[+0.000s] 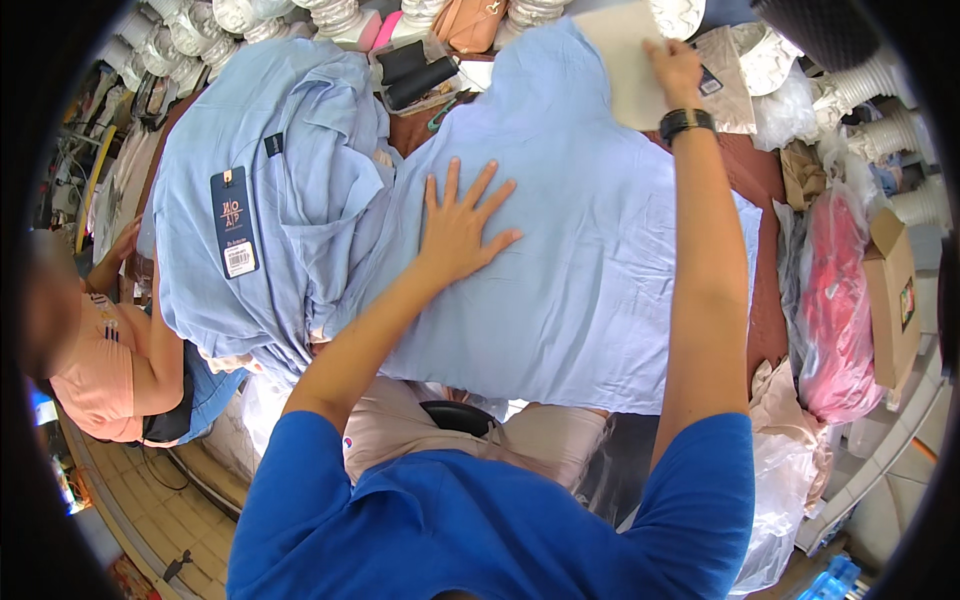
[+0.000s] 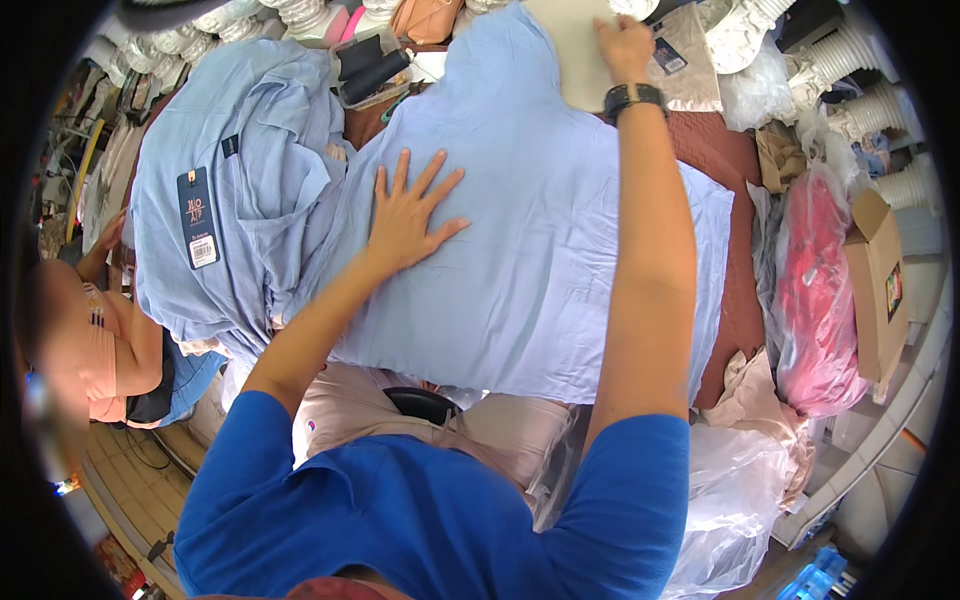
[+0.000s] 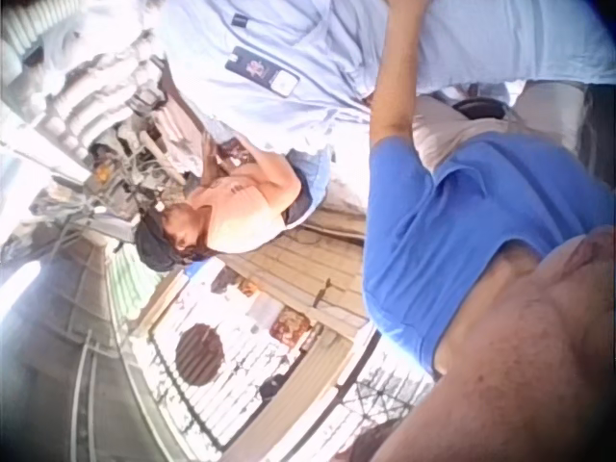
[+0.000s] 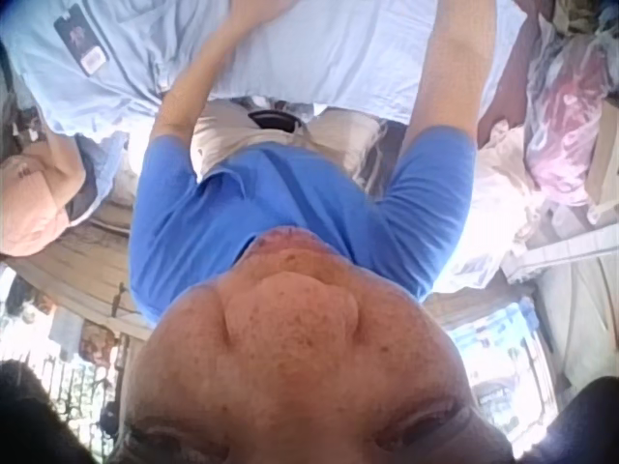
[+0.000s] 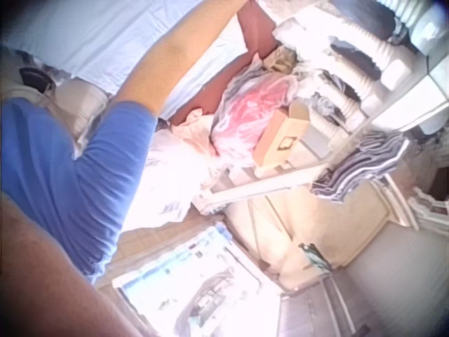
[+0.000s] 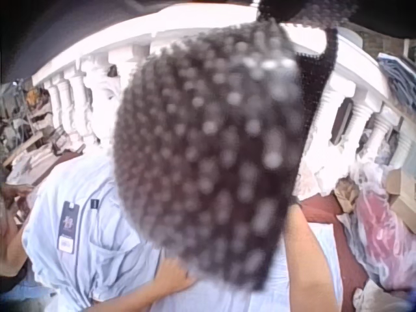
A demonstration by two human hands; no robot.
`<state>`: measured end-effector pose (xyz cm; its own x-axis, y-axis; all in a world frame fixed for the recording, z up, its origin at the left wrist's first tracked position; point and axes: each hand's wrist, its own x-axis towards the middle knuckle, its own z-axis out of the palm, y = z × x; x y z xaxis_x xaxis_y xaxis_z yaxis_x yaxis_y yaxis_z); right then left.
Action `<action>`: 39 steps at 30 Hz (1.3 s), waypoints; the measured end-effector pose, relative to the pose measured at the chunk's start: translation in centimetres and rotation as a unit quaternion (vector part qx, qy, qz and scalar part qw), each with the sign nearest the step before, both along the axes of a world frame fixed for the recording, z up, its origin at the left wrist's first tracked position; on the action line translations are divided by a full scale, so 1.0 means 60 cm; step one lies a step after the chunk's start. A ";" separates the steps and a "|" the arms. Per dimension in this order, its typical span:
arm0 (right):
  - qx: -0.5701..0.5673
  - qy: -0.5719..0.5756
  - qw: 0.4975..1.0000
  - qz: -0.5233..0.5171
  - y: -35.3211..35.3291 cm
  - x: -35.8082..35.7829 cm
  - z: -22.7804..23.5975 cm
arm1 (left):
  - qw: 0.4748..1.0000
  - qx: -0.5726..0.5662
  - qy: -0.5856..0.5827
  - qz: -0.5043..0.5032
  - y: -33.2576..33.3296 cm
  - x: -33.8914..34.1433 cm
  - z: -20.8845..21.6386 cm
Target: The person folds a light blue collared shirt on a table. The person places a cardboard insert inside the shirt, folds the sleeves and sides over the cardboard, and then places the folded shirt into a clear plastic bag.
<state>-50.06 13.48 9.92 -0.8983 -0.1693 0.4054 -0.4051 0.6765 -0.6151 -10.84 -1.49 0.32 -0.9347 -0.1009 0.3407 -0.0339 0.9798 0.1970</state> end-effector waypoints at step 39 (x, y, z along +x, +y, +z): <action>0.182 -0.012 0.979 -0.091 0.604 0.127 -0.139 | 0.815 0.265 -0.015 -0.515 0.599 -0.037 0.015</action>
